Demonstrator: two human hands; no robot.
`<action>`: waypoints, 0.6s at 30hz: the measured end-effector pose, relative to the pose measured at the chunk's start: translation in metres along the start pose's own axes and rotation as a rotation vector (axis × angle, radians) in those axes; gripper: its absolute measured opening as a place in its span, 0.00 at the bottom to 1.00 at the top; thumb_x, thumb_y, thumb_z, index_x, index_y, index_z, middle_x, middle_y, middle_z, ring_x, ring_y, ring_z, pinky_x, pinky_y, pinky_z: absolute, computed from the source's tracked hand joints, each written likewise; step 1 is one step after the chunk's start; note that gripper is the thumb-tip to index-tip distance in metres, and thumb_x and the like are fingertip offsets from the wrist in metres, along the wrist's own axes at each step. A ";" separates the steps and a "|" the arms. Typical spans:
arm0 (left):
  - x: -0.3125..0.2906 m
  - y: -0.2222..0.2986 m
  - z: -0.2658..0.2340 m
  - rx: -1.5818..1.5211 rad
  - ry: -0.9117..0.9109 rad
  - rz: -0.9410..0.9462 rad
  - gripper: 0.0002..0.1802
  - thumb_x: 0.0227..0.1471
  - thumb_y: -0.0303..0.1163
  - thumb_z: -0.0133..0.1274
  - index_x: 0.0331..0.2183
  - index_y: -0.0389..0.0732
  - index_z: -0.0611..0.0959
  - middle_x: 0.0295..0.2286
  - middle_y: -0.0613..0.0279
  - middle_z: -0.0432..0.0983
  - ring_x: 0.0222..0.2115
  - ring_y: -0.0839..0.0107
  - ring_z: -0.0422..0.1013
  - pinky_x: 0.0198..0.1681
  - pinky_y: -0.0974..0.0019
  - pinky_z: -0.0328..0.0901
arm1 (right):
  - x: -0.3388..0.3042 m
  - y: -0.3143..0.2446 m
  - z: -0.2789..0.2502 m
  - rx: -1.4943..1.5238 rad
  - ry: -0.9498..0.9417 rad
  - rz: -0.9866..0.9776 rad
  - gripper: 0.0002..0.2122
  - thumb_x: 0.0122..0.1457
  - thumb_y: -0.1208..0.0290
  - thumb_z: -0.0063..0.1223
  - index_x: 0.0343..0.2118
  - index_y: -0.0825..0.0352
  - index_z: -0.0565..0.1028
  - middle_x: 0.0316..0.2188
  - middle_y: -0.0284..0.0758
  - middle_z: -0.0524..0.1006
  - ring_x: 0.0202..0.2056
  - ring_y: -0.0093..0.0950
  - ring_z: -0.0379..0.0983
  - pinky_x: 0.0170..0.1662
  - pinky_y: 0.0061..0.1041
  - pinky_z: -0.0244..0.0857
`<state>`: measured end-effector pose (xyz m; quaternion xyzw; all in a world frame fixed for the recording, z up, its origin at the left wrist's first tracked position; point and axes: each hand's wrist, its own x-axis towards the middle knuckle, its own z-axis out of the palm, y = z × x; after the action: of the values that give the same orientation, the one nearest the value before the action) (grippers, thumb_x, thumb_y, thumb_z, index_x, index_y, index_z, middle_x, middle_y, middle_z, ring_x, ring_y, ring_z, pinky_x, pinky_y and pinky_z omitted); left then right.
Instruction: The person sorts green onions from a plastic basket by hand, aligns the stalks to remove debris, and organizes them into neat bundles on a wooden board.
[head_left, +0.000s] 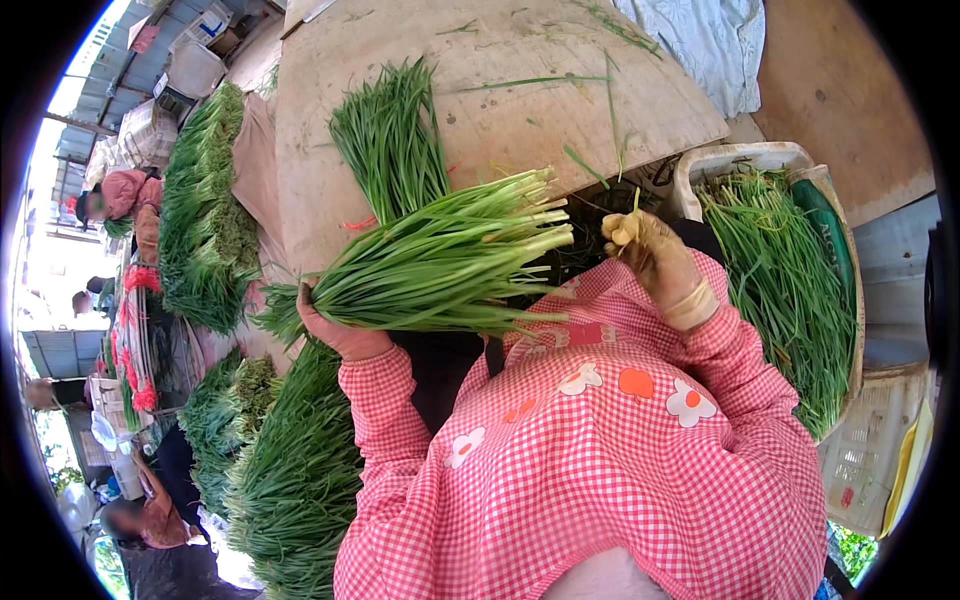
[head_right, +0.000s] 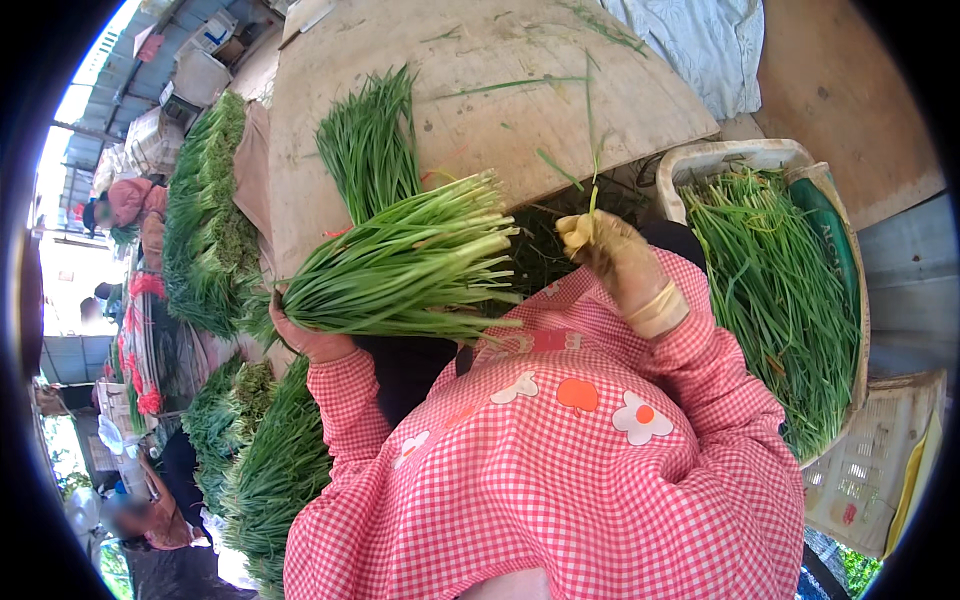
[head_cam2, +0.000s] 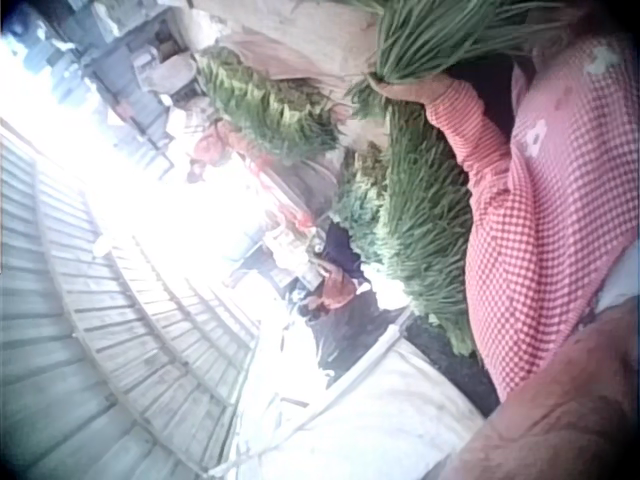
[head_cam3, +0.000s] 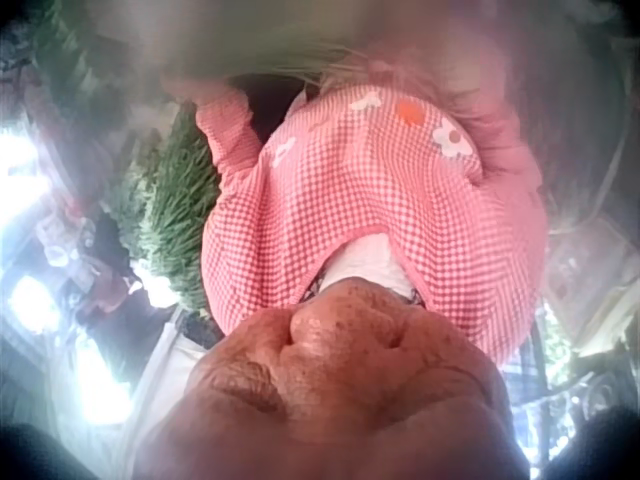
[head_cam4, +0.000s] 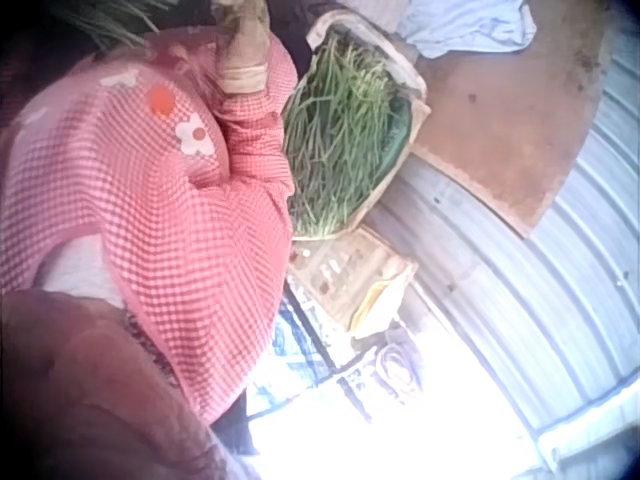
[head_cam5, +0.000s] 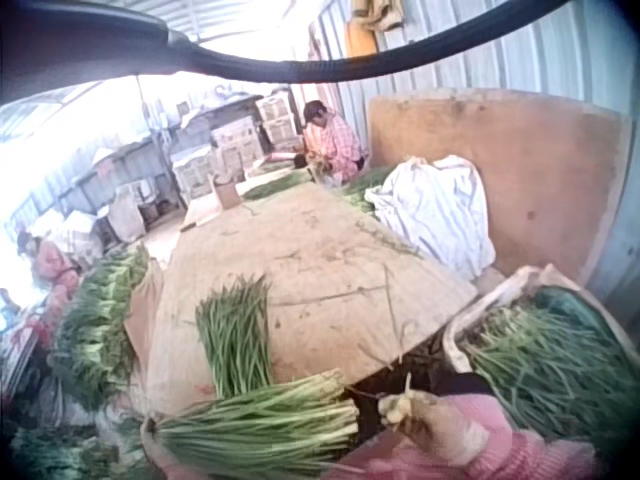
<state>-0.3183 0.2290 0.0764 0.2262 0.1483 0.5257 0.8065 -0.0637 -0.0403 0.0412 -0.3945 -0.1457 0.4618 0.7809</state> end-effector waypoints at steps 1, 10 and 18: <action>0.001 0.003 0.000 -0.014 -0.027 0.017 0.12 0.50 0.38 0.40 0.23 0.45 0.75 0.25 0.57 0.76 0.26 0.59 0.72 0.33 0.54 0.68 | 0.002 -0.006 -0.005 -0.169 0.110 0.052 0.08 0.57 0.68 0.46 0.36 0.65 0.73 0.39 0.30 0.73 0.37 0.20 0.68 0.44 0.19 0.59; 0.026 0.008 0.021 -0.243 -0.360 -0.106 0.06 0.44 0.33 0.39 0.20 0.44 0.67 0.16 0.70 0.56 0.20 0.76 0.53 0.32 0.70 0.56 | 0.025 0.017 0.066 -0.084 -0.341 0.118 0.14 0.55 0.75 0.49 0.45 0.66 0.68 0.41 0.30 0.72 0.42 0.19 0.67 0.47 0.19 0.60; 0.025 0.009 0.041 -0.307 -0.405 0.015 0.07 0.44 0.33 0.41 0.18 0.44 0.65 0.16 0.71 0.55 0.20 0.77 0.53 0.34 0.71 0.55 | 0.017 0.035 0.031 -0.289 -0.166 0.263 0.08 0.57 0.71 0.45 0.35 0.70 0.71 0.28 0.34 0.75 0.29 0.20 0.69 0.35 0.19 0.63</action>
<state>-0.2957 0.2470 0.1159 0.2031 -0.0995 0.4920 0.8407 -0.0940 -0.0020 0.0328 -0.4786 -0.2215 0.5651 0.6345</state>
